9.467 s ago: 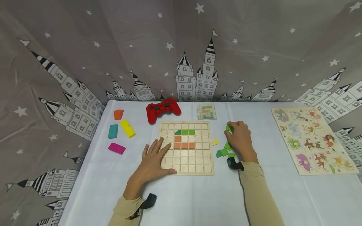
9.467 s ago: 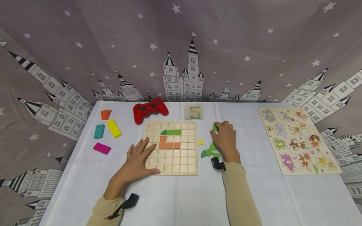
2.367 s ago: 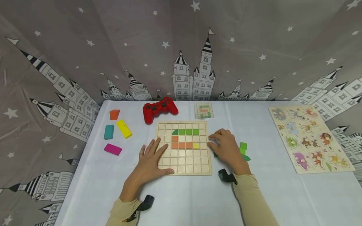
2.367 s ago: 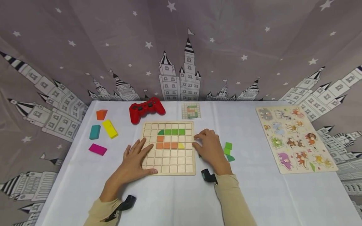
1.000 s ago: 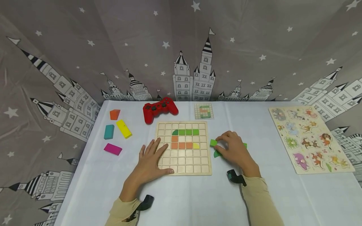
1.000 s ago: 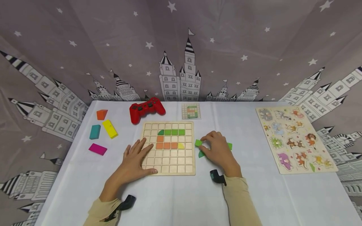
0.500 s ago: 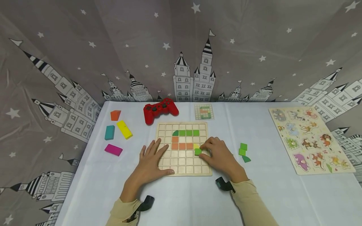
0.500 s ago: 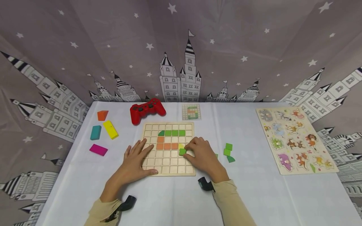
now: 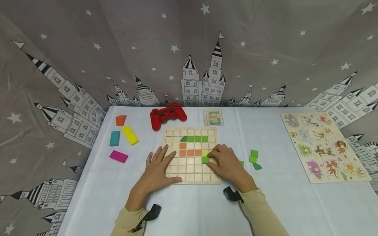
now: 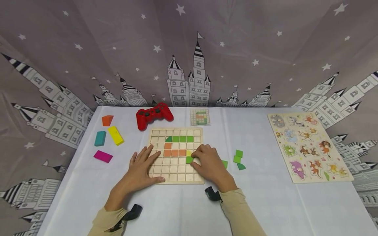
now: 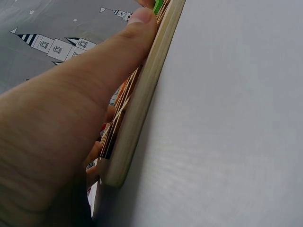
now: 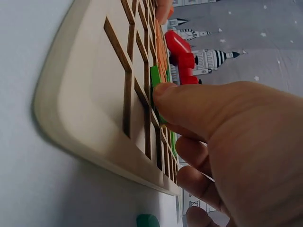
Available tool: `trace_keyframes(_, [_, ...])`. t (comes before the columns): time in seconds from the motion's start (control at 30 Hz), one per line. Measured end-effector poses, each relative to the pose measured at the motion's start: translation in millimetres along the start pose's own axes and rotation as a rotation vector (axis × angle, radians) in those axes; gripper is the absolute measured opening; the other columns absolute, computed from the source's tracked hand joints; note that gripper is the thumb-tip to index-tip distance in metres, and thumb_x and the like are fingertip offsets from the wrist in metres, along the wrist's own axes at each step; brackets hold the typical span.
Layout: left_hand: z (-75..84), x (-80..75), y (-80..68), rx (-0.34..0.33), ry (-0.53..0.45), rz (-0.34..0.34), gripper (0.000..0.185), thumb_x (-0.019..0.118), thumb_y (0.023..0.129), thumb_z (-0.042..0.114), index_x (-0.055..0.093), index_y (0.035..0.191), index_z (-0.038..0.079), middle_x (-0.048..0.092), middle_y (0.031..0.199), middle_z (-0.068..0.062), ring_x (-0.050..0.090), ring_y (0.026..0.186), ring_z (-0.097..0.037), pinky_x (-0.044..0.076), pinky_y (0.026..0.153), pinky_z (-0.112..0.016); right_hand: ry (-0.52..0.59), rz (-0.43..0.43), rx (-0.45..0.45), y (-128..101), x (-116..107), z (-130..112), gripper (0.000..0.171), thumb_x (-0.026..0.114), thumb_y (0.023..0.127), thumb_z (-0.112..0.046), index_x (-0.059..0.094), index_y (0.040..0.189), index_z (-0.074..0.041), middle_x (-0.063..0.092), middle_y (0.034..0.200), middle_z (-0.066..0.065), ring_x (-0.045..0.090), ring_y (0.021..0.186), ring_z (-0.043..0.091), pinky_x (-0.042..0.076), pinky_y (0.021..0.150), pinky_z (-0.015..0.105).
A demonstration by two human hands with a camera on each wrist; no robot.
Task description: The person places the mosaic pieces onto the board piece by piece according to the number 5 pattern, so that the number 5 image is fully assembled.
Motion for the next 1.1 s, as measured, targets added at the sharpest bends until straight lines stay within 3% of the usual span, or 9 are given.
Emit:
trace_keyframes(0.5, [0.3,0.6,1.1,-0.005,0.001,-0.010,0.104,0.082,0.071,0.062,0.042,0.157,0.021,0.018,0.171,-0.013,0.011,0.158,-0.038,0.004,0.123,-0.068,-0.040,0.018,0.005,-0.4,-0.6,-3.5,0.022,0.080,0.089,-0.030,0.079,0.104,-0.014,0.066,0.102,-0.001,0.055,0.093,0.019,0.043,0.083,0.037])
trace_keyframes(1.1, [0.3,0.9,0.9,-0.010,0.007,-0.018,0.102,0.081,0.072,0.062,0.042,0.157,0.020,0.018,0.171,-0.014,0.012,0.158,-0.040,0.005,0.122,-0.070,-0.019,0.008,0.049,-2.1,-2.5,2.2,0.025,0.082,0.086,-0.033,0.081,0.105,-0.017,0.067,0.101,-0.002,0.055,0.093,0.020,0.043,0.085,0.038])
Point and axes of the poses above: each hand's wrist, its own y-axis towards the middle knuckle, its own x-axis out of the palm, z = x × y, the point moved 10 cm from there along y, towards the middle knuckle
